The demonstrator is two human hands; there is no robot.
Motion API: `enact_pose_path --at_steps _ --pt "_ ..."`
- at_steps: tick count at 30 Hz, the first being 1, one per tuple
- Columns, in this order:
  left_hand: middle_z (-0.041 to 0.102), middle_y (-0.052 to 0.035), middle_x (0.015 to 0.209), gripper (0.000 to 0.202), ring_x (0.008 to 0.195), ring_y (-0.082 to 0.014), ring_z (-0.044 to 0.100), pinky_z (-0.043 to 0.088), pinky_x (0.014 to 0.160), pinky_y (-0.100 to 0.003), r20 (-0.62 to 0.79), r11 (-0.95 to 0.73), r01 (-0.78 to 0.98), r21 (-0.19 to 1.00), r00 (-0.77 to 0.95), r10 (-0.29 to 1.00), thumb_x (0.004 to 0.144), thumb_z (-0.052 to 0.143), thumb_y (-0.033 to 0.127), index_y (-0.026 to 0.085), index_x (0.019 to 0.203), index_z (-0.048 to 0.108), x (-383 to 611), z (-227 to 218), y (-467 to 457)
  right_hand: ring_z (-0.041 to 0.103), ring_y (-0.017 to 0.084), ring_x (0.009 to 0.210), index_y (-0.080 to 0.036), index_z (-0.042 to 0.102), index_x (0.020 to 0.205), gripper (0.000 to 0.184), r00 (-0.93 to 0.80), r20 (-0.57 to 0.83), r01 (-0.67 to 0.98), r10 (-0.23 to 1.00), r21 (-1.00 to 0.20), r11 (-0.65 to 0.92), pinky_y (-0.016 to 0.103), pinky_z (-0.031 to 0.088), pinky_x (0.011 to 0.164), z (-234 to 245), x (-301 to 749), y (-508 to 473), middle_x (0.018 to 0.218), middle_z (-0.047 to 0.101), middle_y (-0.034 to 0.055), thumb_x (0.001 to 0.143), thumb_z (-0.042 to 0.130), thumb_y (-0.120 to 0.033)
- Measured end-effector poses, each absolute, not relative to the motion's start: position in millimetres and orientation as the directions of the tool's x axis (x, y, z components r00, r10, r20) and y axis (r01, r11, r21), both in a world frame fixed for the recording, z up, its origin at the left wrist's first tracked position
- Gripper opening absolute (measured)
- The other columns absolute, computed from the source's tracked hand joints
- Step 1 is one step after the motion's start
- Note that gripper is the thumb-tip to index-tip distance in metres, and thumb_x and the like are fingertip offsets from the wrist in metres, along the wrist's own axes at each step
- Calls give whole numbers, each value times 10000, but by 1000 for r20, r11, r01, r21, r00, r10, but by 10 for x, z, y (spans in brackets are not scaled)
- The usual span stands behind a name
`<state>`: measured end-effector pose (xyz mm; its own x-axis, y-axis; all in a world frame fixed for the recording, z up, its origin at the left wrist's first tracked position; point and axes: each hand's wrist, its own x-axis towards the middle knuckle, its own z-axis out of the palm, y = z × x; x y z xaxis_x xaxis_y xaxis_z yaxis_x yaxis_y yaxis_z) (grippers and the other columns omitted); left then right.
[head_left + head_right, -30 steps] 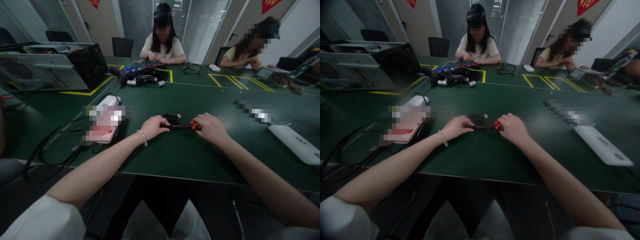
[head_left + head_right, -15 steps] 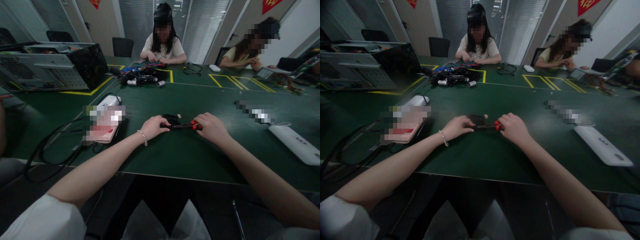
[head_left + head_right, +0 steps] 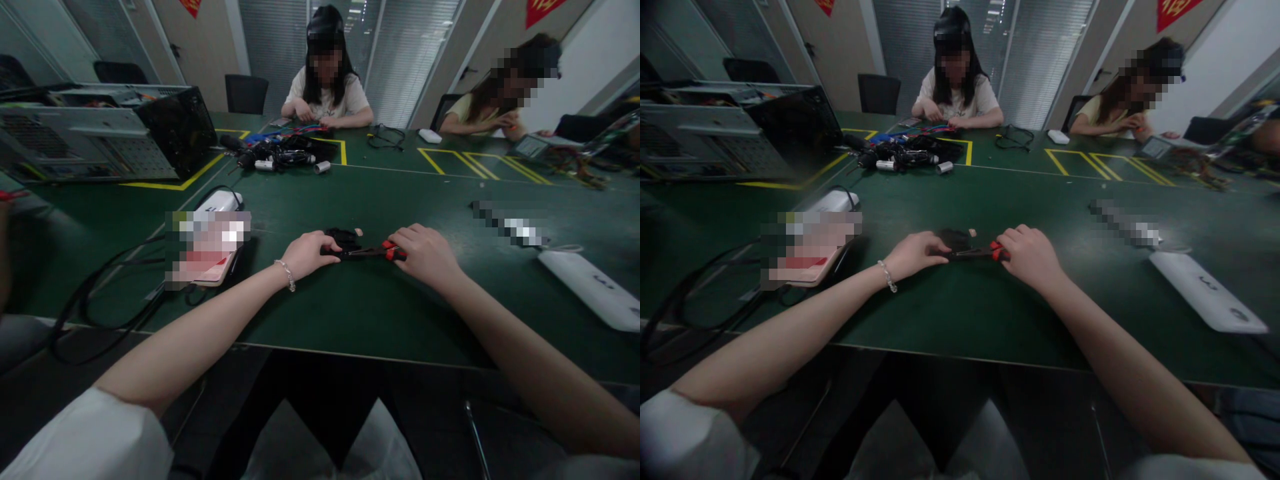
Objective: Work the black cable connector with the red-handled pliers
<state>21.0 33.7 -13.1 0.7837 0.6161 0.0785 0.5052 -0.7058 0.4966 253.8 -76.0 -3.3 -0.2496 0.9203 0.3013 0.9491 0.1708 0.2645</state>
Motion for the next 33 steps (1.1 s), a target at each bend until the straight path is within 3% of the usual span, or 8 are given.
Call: enact_pose_path --at_steps 33 --pt "590 -24 892 249 754 -155 533 385 609 -258 92 -702 491 516 783 615 723 612 359 249 943 656 203 -149 345 485 218 814 -144 595 918 236 -250 301 953 920 242 180 318 374 664 -66 2545 -750 905 611 96 702 534 -219"
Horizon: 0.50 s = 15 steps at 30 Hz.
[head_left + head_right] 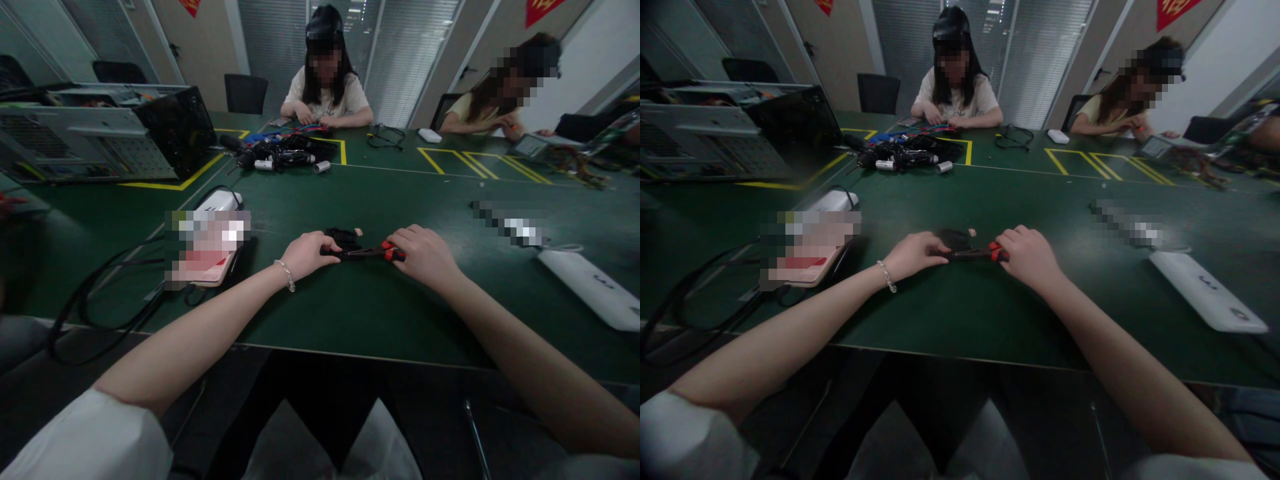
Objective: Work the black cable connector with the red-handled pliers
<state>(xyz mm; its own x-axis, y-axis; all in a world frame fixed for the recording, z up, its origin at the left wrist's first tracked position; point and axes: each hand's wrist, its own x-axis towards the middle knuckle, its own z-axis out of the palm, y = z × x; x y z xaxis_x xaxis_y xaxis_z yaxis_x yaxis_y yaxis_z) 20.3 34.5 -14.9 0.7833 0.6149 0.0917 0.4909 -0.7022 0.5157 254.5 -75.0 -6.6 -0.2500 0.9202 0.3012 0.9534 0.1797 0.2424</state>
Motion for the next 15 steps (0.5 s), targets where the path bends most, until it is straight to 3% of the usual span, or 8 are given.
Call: enact_pose_path --at_steps 15 --pt "589 -23 903 250 765 -156 535 384 605 -254 76 -694 499 520 782 619 727 603 370 251 941 656 204 -122 342 484 211 802 -146 591 921 238 -238 300 954 924 251 164 311 371 651 -75 2541 -753 904 609 90 702 544 -226"
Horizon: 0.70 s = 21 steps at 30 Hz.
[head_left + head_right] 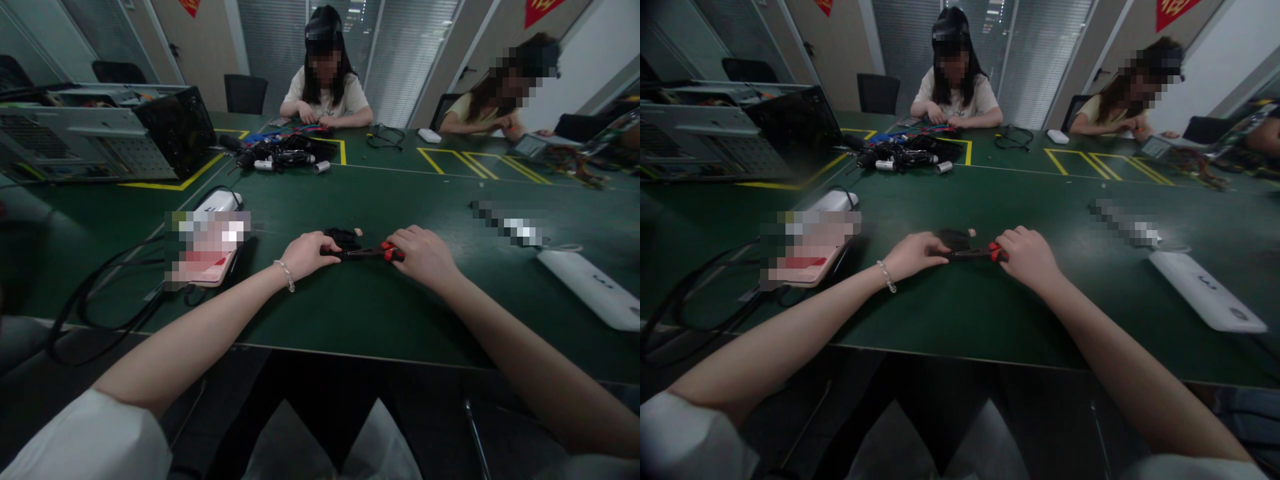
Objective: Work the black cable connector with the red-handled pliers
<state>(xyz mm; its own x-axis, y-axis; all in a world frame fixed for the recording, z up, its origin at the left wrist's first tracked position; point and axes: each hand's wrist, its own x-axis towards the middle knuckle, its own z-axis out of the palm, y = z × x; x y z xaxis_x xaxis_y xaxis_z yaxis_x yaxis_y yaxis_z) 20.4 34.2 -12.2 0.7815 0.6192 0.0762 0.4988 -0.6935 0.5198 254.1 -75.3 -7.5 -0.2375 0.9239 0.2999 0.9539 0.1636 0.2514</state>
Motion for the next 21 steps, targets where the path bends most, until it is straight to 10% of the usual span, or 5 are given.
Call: enact_pose_path --at_steps 21 --pt "593 -18 904 248 770 -154 535 382 603 -255 83 -703 495 511 785 614 728 602 373 254 940 652 205 -148 348 484 221 813 -138 600 910 230 -243 306 952 920 258 166 325 373 662 -57 2547 -755 918 618 104 708 535 -225"
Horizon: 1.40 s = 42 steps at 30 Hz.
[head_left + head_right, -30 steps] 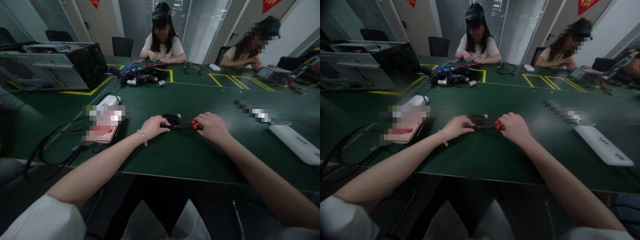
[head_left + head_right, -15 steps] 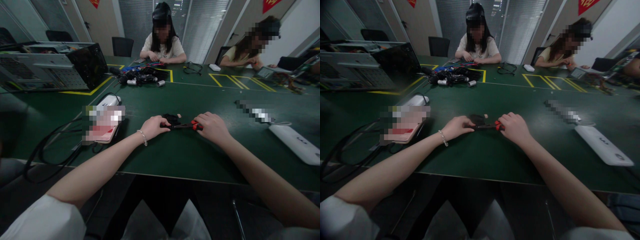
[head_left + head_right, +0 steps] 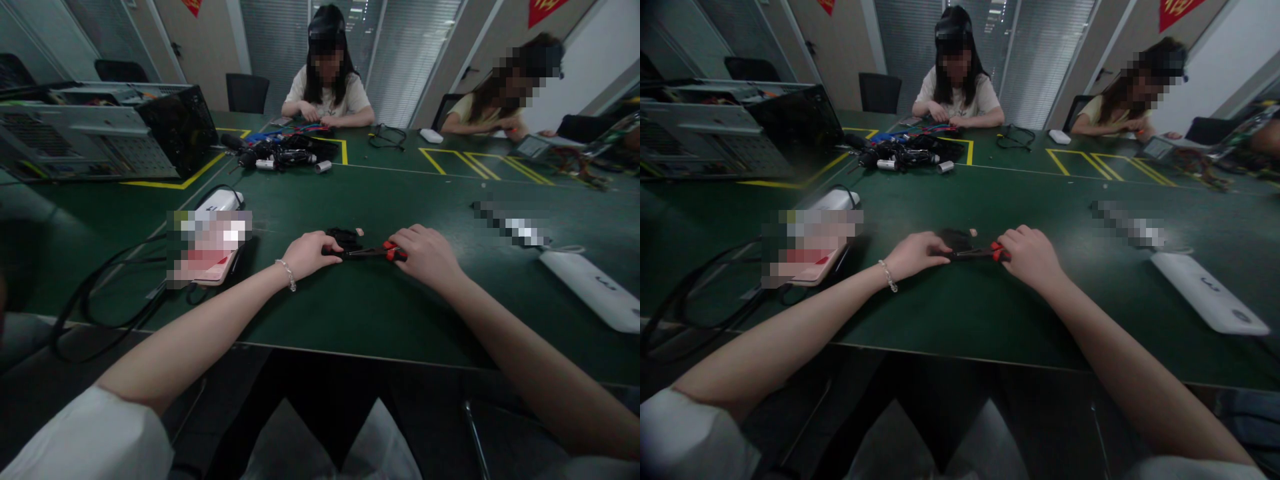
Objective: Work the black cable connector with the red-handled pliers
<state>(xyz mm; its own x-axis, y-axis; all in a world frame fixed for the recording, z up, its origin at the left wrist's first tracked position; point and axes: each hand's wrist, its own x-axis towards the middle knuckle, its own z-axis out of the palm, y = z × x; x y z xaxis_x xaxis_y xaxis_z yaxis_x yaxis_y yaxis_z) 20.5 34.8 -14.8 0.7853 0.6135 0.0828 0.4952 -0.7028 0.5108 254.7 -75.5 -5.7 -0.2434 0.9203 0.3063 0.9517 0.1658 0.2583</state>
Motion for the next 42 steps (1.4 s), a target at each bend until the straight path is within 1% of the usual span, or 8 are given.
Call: enact_pose_path --at_steps 11,19,28,34,42 --pt "579 -21 920 266 794 -160 543 389 602 -251 50 -699 504 507 792 608 739 584 384 249 960 643 197 -115 338 488 223 805 -151 600 914 230 -224 304 962 926 220 160 324 379 637 -68 2527 -761 910 619 99 708 529 -225" --pt "584 -22 908 265 776 -156 540 383 603 -256 69 -706 500 501 791 609 741 585 387 250 959 645 203 -132 343 482 227 815 -147 607 912 232 -239 296 953 925 254 165 328 365 649 -42 2545 -760 908 620 101 709 523 -222" --pt "584 -19 901 255 769 -152 535 380 604 -253 84 -710 492 504 790 607 736 593 372 251 953 647 199 -146 347 493 228 815 -154 606 928 248 -234 302 960 924 225 169 327 374 645 -84 2549 -750 918 619 104 707 523 -232" --pt "577 -22 913 255 779 -154 537 382 598 -252 68 -706 494 508 794 604 737 592 370 251 957 645 198 -130 348 492 230 820 -149 605 916 236 -250 303 952 920 252 176 330 374 650 -58 2551 -753 925 618 109 711 522 -229" --pt "573 -24 914 261 791 -160 542 388 606 -255 58 -705 505 499 792 608 742 587 375 246 961 644 203 -108 334 489 224 816 -142 600 927 240 -228 303 959 925 236 158 322 375 651 -70 2523 -763 916 613 107 719 521 -232"
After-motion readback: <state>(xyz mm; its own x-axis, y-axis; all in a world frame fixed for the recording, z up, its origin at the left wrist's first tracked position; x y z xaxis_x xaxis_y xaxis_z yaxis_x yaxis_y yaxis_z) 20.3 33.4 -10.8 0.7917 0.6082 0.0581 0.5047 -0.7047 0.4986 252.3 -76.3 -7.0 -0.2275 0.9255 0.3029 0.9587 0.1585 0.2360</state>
